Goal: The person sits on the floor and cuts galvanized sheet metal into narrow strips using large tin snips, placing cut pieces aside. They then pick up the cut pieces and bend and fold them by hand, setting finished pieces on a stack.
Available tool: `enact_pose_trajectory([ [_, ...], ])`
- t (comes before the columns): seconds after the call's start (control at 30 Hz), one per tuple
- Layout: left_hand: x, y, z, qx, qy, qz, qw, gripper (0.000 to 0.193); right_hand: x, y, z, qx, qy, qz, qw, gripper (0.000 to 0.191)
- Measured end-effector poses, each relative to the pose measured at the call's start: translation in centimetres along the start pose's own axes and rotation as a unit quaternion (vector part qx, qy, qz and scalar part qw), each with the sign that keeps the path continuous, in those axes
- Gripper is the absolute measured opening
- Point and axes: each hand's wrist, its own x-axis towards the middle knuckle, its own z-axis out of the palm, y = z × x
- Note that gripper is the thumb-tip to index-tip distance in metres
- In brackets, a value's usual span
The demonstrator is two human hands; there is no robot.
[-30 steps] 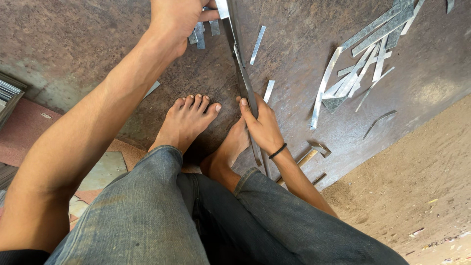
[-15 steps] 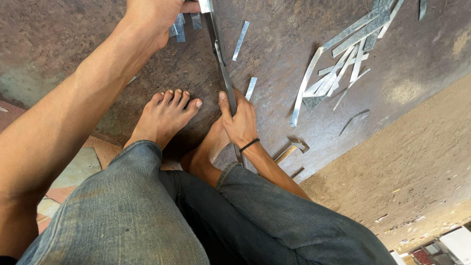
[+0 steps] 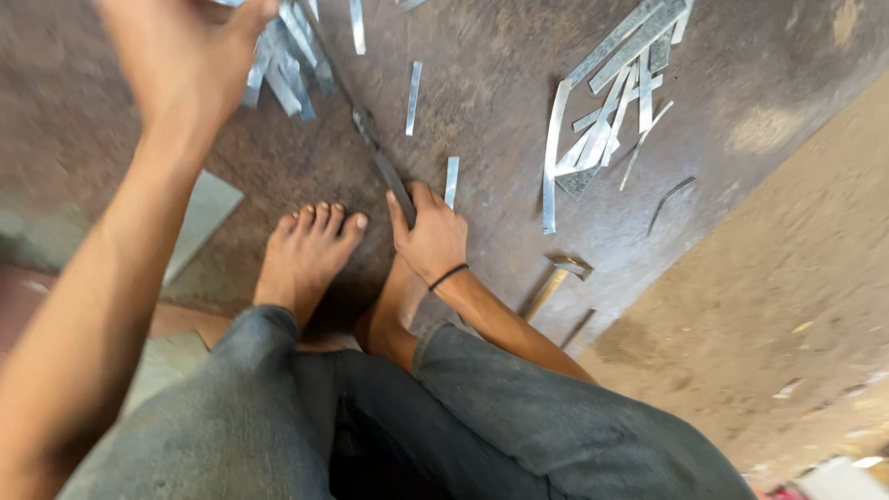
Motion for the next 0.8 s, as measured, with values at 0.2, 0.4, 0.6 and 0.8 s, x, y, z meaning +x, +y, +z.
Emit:
enact_pose_trajectory([
  [0.2,2.9,5.4,-2.9,0.137,-0.055,0.153,0.977,0.016,-1.6,0.2,1.4,-0.002,0.045,-0.036,0.998,0.047],
  [0.4,2.5,13.3,11.9,-0.017,-0.288,0.317,0.903,0.037,-2.6,0.9,2.0,0.007,0.072,-0.046,0.996,0.064],
  [0.6,2.5,18.3,23.0,0.127,-0.207,0.494,0.835,0.041,-2.9,1.1,1.7,0.021,0.106,-0.053,0.993,0.065],
  [0.8,2.7,16.1,22.9,0.085,-0.38,0.37,0.843,0.03,-3.0,1.3,1.7,0.055,0.072,-0.026,0.996,0.062],
])
